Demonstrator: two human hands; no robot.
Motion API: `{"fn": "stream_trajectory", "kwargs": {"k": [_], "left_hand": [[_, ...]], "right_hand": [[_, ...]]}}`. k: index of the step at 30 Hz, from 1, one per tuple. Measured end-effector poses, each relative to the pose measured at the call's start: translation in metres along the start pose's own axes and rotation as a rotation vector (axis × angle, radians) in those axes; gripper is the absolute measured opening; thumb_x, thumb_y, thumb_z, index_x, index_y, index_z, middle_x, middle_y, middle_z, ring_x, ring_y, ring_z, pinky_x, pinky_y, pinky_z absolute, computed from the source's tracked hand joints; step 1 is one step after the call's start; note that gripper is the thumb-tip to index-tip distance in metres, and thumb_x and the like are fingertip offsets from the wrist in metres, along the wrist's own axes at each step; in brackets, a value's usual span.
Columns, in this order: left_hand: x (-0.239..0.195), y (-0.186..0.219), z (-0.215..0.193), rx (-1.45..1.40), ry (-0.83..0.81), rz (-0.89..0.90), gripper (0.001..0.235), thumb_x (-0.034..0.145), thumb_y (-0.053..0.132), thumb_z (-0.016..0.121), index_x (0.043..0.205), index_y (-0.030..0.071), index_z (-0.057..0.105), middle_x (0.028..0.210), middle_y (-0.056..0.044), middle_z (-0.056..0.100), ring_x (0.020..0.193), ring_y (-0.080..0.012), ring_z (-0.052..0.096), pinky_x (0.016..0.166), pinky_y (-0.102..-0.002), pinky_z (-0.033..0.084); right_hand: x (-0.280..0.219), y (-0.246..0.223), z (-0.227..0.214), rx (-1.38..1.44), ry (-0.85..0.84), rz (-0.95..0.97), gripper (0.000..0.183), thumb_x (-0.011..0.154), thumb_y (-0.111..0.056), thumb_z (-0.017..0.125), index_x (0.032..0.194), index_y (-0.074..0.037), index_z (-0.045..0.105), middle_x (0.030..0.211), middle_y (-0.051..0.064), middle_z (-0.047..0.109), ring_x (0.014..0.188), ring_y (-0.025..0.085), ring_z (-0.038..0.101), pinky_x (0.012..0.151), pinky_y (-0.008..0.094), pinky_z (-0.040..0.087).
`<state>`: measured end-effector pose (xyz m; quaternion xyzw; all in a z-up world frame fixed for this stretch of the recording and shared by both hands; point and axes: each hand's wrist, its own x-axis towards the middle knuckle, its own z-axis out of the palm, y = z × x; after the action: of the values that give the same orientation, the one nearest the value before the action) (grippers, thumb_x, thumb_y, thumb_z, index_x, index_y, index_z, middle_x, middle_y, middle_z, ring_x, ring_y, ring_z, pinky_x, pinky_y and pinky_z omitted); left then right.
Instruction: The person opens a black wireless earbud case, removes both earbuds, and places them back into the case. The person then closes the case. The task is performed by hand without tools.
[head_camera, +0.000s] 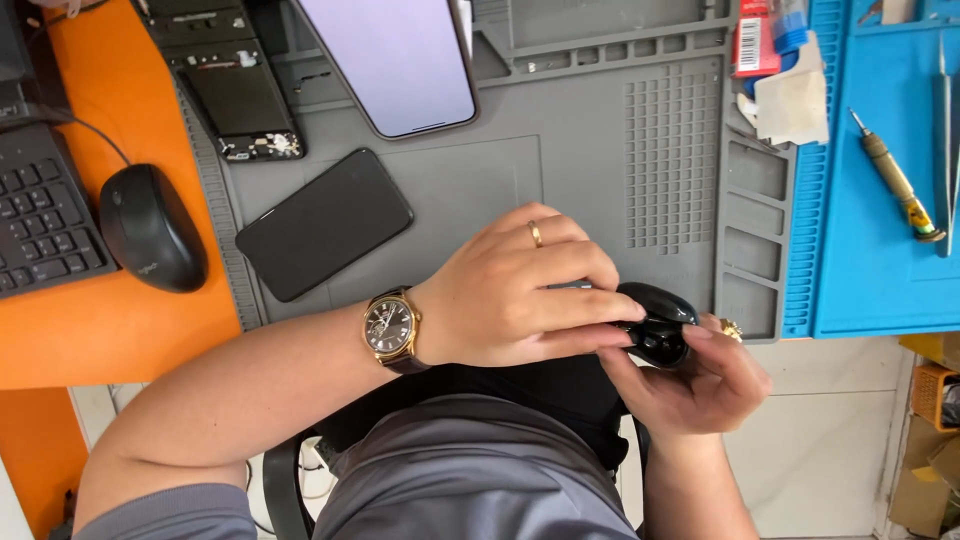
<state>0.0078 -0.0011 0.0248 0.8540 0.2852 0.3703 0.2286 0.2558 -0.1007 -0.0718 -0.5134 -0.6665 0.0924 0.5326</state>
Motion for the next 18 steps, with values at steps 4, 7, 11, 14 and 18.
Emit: {"fn": "stream_trajectory", "kwargs": {"k": [4, 7, 11, 14, 18], "left_hand": [[-0.001, 0.0, 0.0, -0.018, -0.051, 0.016, 0.016, 0.115, 0.03, 0.067, 0.122, 0.018, 0.076, 0.108, -0.001, 0.069, 0.09, -0.0253, 0.062, 0.09, -0.04, 0.051], [-0.004, 0.0, 0.004, 0.019, -0.128, 0.032, 0.021, 0.117, 0.027, 0.073, 0.137, 0.026, 0.072, 0.11, 0.0, 0.072, 0.093, -0.0248, 0.065, 0.091, -0.039, 0.049], [0.003, 0.003, 0.001, 0.081, -0.132, 0.074, 0.017, 0.115, 0.016, 0.064, 0.128, 0.022, 0.074, 0.105, -0.002, 0.07, 0.093, -0.0244, 0.067, 0.093, -0.04, 0.052], [0.005, 0.004, 0.0, 0.019, -0.16, 0.021, 0.012, 0.117, 0.027, 0.062, 0.121, 0.02, 0.07, 0.108, -0.004, 0.068, 0.093, -0.026, 0.067, 0.092, -0.042, 0.053], [0.003, 0.004, 0.0, -0.007, -0.196, -0.04, 0.011, 0.118, 0.025, 0.059, 0.123, 0.017, 0.064, 0.113, -0.004, 0.067, 0.099, -0.0275, 0.069, 0.094, -0.043, 0.055]], "right_hand": [[-0.009, 0.01, -0.002, 0.004, 0.007, -0.013, 0.083, 0.068, -0.028, 0.109, 0.12, -0.002, 0.05, 0.1, 0.009, 0.06, 0.076, 0.021, 0.061, 0.082, 0.039, 0.058], [-0.009, 0.012, -0.002, 0.023, 0.001, -0.054, 0.087, 0.069, -0.037, 0.108, 0.12, -0.002, 0.047, 0.103, 0.009, 0.058, 0.076, 0.02, 0.062, 0.081, 0.04, 0.057], [-0.007, 0.013, -0.002, 0.005, -0.025, -0.066, 0.086, 0.071, -0.038, 0.107, 0.121, -0.005, 0.045, 0.102, 0.006, 0.06, 0.071, 0.022, 0.063, 0.076, 0.041, 0.058], [-0.004, 0.012, 0.0, 0.016, -0.023, -0.088, 0.086, 0.072, -0.042, 0.106, 0.121, -0.005, 0.046, 0.1, 0.005, 0.06, 0.068, 0.023, 0.062, 0.07, 0.04, 0.056], [0.002, 0.005, -0.002, -0.009, -0.039, -0.06, 0.085, 0.073, -0.043, 0.106, 0.121, -0.006, 0.045, 0.099, 0.005, 0.059, 0.064, 0.025, 0.061, 0.065, 0.04, 0.052]]}}
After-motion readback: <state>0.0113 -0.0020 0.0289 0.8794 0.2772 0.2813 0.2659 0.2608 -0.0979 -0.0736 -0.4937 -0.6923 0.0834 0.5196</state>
